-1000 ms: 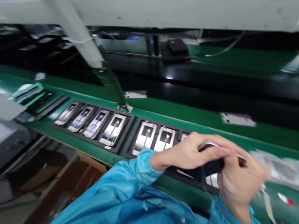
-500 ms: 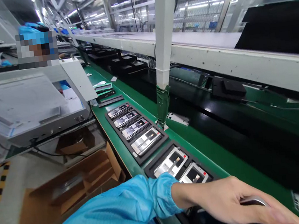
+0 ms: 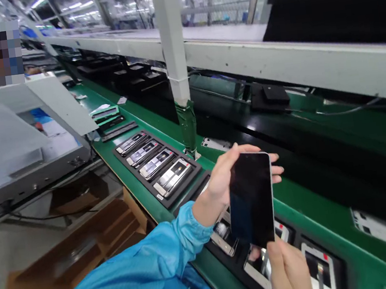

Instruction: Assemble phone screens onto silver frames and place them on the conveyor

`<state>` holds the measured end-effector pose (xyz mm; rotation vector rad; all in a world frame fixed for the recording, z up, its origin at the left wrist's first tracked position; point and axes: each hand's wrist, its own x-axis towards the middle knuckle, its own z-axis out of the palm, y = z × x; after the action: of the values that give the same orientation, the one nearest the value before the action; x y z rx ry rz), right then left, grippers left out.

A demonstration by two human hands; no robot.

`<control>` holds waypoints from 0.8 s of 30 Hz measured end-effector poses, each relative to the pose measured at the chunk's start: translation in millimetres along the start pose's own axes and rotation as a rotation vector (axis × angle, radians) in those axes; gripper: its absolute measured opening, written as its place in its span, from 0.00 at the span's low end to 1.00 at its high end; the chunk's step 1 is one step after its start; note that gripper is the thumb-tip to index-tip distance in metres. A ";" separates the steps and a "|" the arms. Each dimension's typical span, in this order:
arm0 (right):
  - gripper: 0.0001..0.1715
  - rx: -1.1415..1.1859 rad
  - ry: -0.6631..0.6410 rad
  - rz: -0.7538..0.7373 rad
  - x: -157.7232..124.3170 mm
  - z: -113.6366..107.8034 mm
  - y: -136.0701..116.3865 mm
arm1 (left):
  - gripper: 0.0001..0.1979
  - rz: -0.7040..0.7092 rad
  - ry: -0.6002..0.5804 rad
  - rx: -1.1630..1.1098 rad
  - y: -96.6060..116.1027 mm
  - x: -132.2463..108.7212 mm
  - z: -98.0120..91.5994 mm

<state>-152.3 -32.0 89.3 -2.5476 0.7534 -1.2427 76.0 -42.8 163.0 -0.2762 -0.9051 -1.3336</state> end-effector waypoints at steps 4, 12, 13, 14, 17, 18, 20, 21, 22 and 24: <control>0.29 0.113 -0.189 -0.252 34.1 -5.3 -24.4 | 0.19 0.142 0.079 -0.015 10.3 -3.4 12.0; 0.42 0.504 -0.065 0.245 23.2 38.7 -5.5 | 0.23 0.186 0.316 0.046 -0.9 10.5 11.6; 0.43 0.540 -0.083 0.284 24.5 42.6 -4.8 | 0.23 0.188 0.338 0.056 -0.5 12.6 10.2; 0.44 0.583 -0.087 0.316 26.7 45.3 -5.2 | 0.23 0.183 0.361 0.068 0.0 14.3 9.4; 0.48 0.717 -0.103 0.302 33.0 49.8 -12.4 | 0.23 0.183 0.438 0.092 0.8 17.2 9.0; 0.50 0.756 -0.120 0.275 33.7 50.8 -15.8 | 0.23 0.188 0.453 0.097 0.6 17.7 9.1; 0.49 0.821 -0.123 0.230 32.9 52.7 -22.3 | 0.24 0.194 0.475 0.107 0.3 18.3 9.1; 0.48 0.848 -0.115 0.224 32.0 53.3 -24.8 | 0.25 0.189 0.478 0.127 0.2 18.5 9.0; 0.46 0.873 -0.103 0.226 31.2 53.5 -26.8 | 0.26 0.177 0.480 0.157 0.4 18.7 8.9; 0.45 0.914 -0.089 0.223 30.8 52.9 -29.4 | 0.28 0.152 0.491 0.198 1.3 19.2 9.4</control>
<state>-84.7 -25.3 88.8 -1.7049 0.3109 -1.0499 72.7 -50.1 182.8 0.1328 -0.5797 -1.0918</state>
